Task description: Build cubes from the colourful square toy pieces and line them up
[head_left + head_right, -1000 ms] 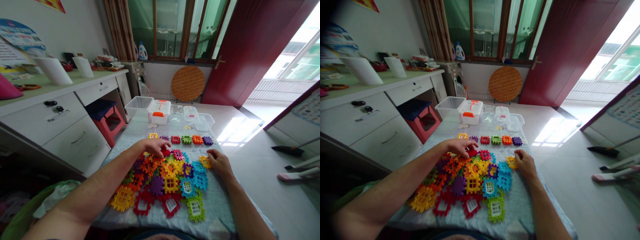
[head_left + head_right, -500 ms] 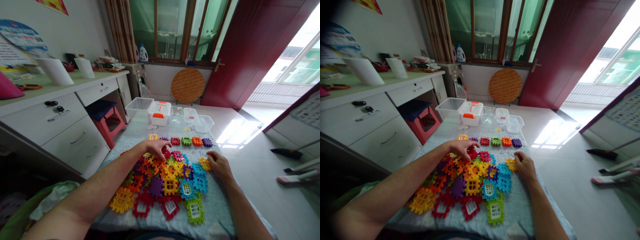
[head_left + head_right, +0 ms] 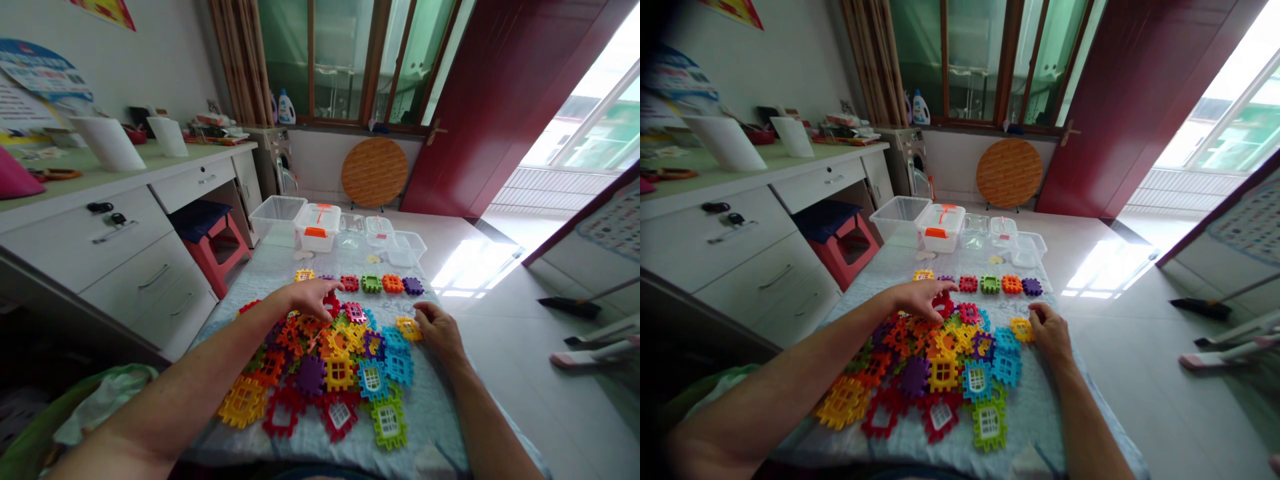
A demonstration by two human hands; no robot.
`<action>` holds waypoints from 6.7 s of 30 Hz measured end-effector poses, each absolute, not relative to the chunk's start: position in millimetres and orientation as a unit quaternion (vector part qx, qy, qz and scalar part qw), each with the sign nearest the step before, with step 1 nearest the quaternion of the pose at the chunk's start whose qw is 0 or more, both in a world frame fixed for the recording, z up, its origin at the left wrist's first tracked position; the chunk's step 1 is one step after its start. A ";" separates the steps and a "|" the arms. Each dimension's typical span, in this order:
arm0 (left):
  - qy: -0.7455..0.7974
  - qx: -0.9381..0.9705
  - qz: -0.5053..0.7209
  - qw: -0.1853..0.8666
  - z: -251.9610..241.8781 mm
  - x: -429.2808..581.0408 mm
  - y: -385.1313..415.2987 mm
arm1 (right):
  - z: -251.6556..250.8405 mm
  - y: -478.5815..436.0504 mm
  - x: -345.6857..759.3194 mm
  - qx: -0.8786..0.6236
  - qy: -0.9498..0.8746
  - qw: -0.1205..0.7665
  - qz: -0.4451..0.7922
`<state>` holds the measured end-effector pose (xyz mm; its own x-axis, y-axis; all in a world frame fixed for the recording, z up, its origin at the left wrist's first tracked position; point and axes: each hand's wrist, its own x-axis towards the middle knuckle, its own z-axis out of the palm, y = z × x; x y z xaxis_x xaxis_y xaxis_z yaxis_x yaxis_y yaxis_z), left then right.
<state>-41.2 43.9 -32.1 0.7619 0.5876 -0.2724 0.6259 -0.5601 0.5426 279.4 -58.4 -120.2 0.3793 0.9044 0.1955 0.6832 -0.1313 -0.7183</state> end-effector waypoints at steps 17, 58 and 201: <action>0.311 0.898 0.151 0.271 -28.7 -59.2 -6.8 | -41.0 -66.3 165.2 -0.508 -0.814 0.229 0.165; 0.580 0.606 0.434 0.328 -123.8 -196.4 27.8 | -48.9 26.3 165.8 -0.620 -0.768 0.157 0.033; 0.576 0.574 0.480 0.328 -132.3 -202.6 31.0 | -78.4 -72.2 166.8 -0.578 -0.763 0.260 0.123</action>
<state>-202.6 31.0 -132.3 -0.1253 0.9767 0.1744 0.3473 -0.1214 0.9299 166.8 -72.2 -78.4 -0.1950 0.9471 0.2549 0.8186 0.3003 -0.4896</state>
